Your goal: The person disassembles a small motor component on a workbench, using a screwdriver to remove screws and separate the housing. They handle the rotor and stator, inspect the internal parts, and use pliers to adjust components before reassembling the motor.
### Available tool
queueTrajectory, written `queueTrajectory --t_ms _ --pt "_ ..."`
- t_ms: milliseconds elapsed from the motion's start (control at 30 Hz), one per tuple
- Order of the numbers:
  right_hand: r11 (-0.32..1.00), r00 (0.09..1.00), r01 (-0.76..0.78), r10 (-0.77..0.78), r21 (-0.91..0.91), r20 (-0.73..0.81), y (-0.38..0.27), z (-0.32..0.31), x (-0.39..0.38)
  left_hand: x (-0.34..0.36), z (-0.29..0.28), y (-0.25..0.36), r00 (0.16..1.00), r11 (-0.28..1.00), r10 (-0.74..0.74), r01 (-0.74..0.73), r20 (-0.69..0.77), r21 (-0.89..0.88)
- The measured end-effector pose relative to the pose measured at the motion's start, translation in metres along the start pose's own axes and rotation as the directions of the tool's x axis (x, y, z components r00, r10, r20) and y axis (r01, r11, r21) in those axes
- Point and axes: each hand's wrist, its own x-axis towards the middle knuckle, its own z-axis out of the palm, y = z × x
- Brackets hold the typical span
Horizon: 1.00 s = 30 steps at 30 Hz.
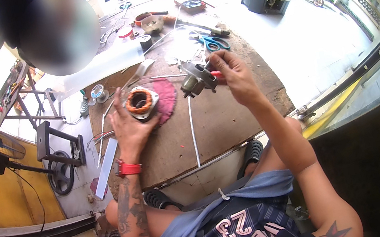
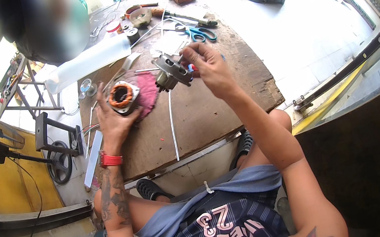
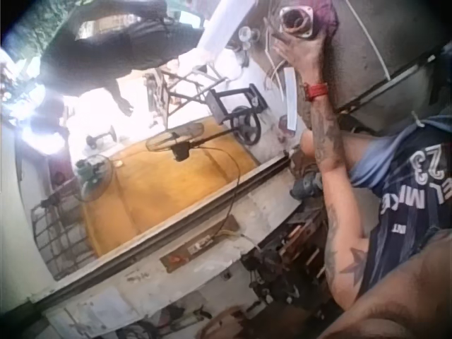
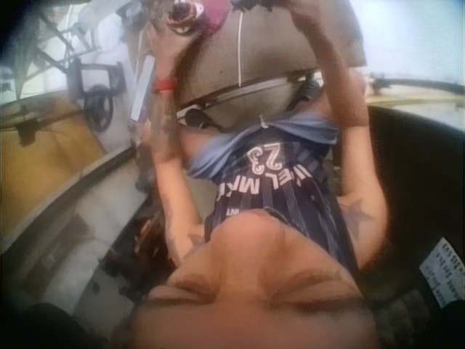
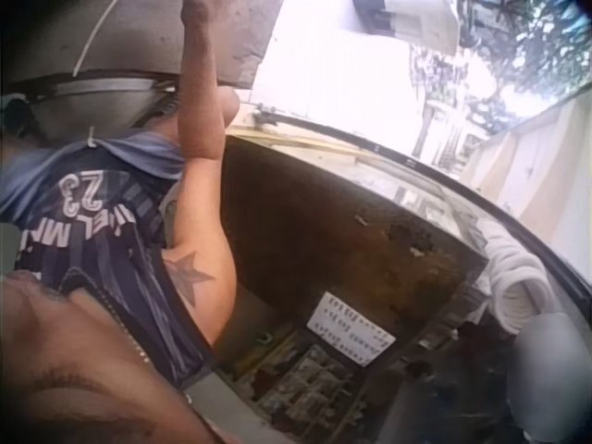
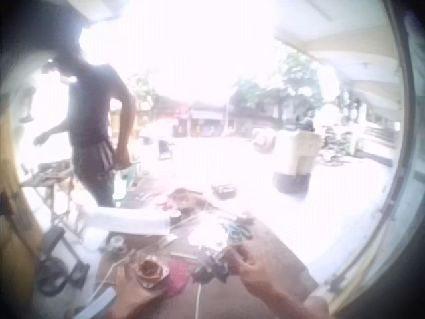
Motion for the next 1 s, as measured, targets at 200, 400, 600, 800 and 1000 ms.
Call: queueTrajectory --t_ms 200,400,600,800,1000 --pt "0.968 0.985 -0.171 0.175 0.184 -0.005 0.032 -0.005 -0.010 -0.005 -0.030 0.031 0.985 0.972 0.103 -0.070 -0.140 0.225" --pt "0.930 0.976 -0.219 0.208 0.295 0.070 0.042 0.007 -0.023 -0.035 -0.011 0.098 0.986 0.895 0.162 -0.135 0.027 -0.425" --pt "0.957 0.981 -0.190 0.175 0.218 0.083 0.035 0.021 -0.039 -0.040 0.014 0.098 0.968 0.440 0.021 0.217 0.252 -0.871" --pt "0.993 0.932 -0.075 0.036 0.094 0.360 0.022 0.018 -0.044 -0.048 0.010 0.070 0.935 0.173 -0.020 0.353 0.355 -0.920" --pt "0.998 0.850 -0.023 0.047 -0.052 0.525 0.022 0.025 -0.046 -0.053 0.009 0.066 0.925 0.191 -0.010 0.376 0.381 -0.907"
